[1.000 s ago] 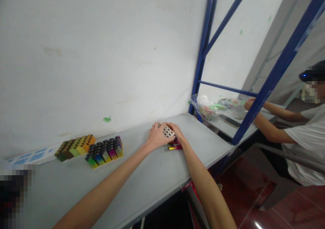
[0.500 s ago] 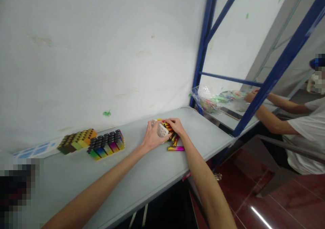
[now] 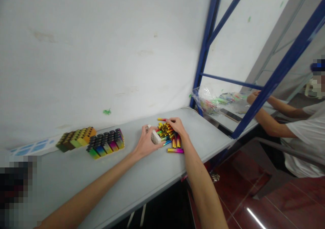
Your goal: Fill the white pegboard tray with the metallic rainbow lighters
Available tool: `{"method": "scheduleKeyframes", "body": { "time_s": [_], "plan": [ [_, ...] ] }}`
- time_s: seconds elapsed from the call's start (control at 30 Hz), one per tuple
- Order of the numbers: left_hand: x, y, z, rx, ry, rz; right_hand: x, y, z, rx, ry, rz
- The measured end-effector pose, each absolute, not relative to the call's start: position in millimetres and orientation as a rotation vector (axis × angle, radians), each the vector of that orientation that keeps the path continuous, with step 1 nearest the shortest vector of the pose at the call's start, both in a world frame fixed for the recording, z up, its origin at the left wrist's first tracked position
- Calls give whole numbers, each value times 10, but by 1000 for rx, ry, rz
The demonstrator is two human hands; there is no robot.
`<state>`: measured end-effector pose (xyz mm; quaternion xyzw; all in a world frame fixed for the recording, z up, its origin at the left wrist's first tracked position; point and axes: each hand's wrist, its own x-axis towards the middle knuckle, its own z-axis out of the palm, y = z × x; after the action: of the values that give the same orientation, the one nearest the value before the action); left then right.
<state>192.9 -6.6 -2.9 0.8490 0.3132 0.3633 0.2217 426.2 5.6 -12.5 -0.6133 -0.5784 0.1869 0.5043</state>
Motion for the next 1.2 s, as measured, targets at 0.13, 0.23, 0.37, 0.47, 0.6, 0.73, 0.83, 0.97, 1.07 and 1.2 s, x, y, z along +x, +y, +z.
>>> {"method": "scheduleKeyframes", "body": {
  "time_s": [0.13,0.23,0.37,0.47,0.6,0.73,0.83,0.97,1.07,1.2],
  "plan": [
    [1806,-62,-9,2361,872,996,4266,63,-133,-1512,-1417,413],
    [1778,-49,2,2379,873,1006,4286,52,-124,-1530,-1436,379],
    [1833,-30,4,2365,891,1029,4308,33,-97,-1548,-1463,328],
    [1907,-20,-5,2347,895,1018,4286,27,-74,-1540,-1524,308],
    [1956,-11,-13,2335,873,987,4255,29,-55,-1481,-1642,273],
    [1897,1,-8,2364,852,990,4303,31,-63,-1509,-1656,251],
    [1814,8,0,2383,863,982,4353,23,-76,-1539,-1625,245],
    [1734,2,8,2400,863,971,4363,-2,-55,-1535,-1638,249],
    [1717,-10,7,2404,844,983,4334,-29,-5,-1568,-1697,258],
    [1718,-24,-9,2391,827,987,4307,-60,64,-1625,-1756,198]
  ]
}}
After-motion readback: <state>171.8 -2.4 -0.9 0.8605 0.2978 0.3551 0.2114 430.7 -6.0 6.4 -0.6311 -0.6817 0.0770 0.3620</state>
